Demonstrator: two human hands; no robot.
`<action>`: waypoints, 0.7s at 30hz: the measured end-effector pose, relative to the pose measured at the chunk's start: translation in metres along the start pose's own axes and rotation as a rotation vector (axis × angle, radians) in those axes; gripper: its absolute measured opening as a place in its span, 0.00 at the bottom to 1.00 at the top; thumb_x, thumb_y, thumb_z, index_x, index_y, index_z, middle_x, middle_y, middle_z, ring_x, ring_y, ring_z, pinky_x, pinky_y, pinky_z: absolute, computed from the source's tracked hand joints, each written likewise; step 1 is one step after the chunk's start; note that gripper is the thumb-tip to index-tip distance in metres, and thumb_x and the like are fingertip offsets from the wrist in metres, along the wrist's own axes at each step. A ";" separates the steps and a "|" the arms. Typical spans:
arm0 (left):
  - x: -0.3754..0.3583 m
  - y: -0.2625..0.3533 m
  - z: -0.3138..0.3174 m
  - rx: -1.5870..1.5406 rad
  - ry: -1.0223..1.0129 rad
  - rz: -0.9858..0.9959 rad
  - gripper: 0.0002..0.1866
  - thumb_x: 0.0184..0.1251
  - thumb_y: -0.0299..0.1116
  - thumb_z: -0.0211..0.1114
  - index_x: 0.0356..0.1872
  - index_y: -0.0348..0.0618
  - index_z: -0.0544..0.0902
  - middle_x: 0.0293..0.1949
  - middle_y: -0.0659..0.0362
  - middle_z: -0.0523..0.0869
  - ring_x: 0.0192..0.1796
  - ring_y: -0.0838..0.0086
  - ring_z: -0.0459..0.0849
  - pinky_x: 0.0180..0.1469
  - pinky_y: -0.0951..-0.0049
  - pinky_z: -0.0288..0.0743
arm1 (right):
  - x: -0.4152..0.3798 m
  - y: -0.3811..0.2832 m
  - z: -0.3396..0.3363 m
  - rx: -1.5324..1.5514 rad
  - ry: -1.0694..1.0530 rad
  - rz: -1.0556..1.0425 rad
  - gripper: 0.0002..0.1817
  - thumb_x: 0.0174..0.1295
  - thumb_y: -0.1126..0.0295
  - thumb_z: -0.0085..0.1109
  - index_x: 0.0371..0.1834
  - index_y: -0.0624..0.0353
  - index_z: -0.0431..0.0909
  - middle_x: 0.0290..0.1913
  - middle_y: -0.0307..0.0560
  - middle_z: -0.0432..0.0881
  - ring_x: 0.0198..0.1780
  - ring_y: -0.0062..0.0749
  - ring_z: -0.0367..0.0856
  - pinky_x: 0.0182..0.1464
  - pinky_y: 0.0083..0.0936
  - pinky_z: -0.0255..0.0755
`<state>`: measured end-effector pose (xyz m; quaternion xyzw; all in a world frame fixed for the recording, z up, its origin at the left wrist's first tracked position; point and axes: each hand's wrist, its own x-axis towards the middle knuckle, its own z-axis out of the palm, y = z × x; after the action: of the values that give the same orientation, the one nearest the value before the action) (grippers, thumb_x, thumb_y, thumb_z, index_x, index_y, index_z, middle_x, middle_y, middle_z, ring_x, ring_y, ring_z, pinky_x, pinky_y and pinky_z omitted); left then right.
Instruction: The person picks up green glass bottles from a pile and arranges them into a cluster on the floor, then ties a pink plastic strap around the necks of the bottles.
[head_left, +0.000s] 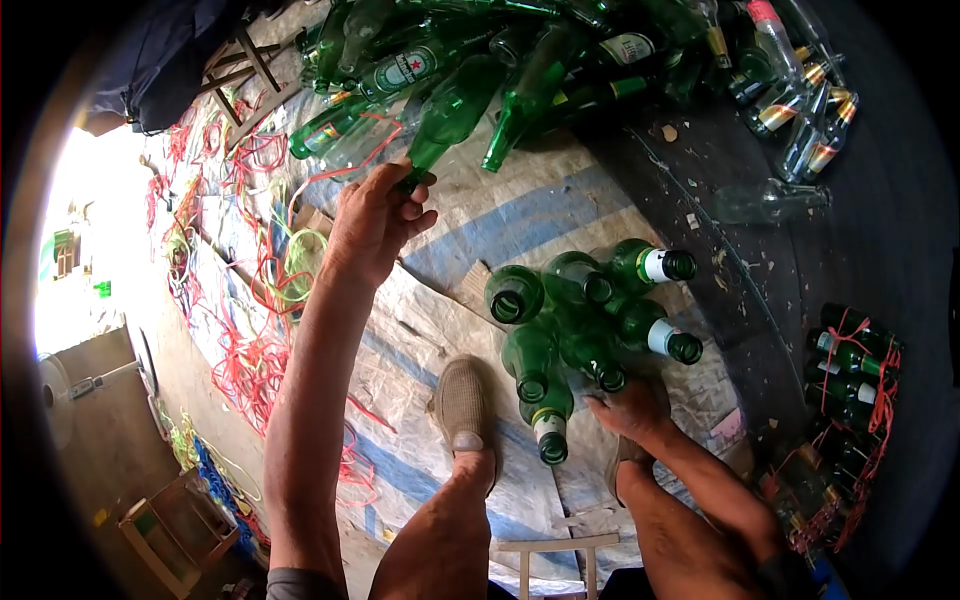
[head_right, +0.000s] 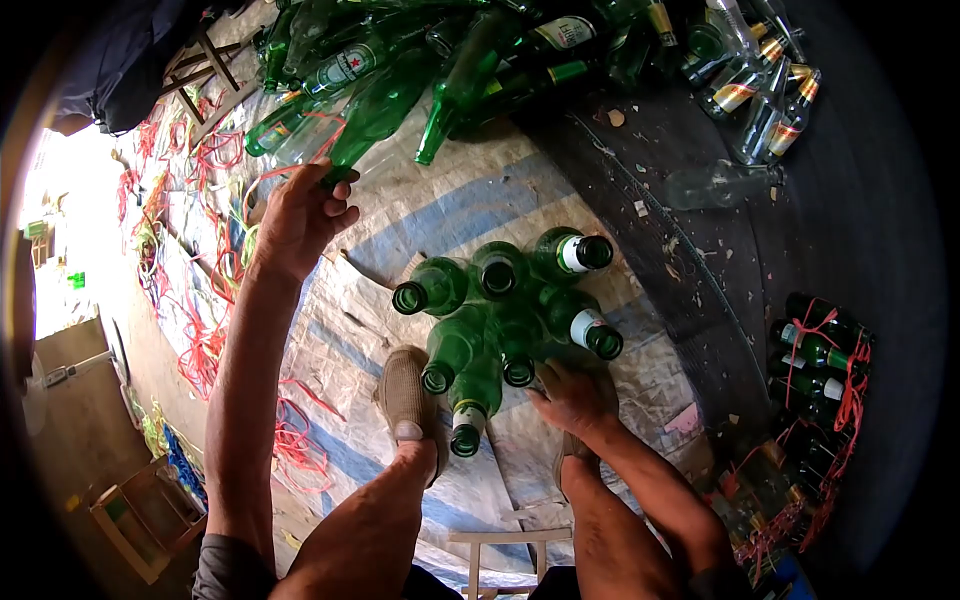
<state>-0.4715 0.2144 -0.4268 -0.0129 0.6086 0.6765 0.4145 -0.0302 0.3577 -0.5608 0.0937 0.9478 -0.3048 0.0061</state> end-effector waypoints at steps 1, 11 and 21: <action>-0.004 -0.001 -0.001 -0.002 0.003 0.000 0.18 0.84 0.42 0.65 0.49 0.33 0.88 0.31 0.65 0.84 0.30 0.80 0.78 0.49 0.66 0.87 | -0.001 0.001 0.001 0.006 -0.001 0.004 0.24 0.56 0.63 0.83 0.53 0.57 0.84 0.43 0.48 0.84 0.41 0.52 0.88 0.42 0.45 0.84; -0.060 -0.003 -0.018 -0.088 0.069 0.066 0.19 0.87 0.38 0.62 0.51 0.26 0.86 0.32 0.60 0.85 0.30 0.77 0.79 0.45 0.65 0.84 | 0.008 -0.010 -0.015 -0.021 0.003 0.024 0.21 0.57 0.61 0.82 0.51 0.55 0.85 0.44 0.48 0.85 0.40 0.52 0.88 0.42 0.45 0.84; -0.173 -0.033 -0.067 0.041 0.240 0.061 0.20 0.87 0.41 0.63 0.49 0.27 0.88 0.30 0.61 0.85 0.27 0.80 0.76 0.41 0.66 0.84 | -0.001 -0.005 -0.003 -0.077 -0.006 0.029 0.24 0.61 0.58 0.81 0.57 0.55 0.87 0.52 0.52 0.90 0.42 0.52 0.92 0.44 0.46 0.87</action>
<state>-0.3714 0.0617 -0.3804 -0.0669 0.6676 0.6699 0.3178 -0.0303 0.3555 -0.5551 0.1061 0.9574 -0.2681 0.0167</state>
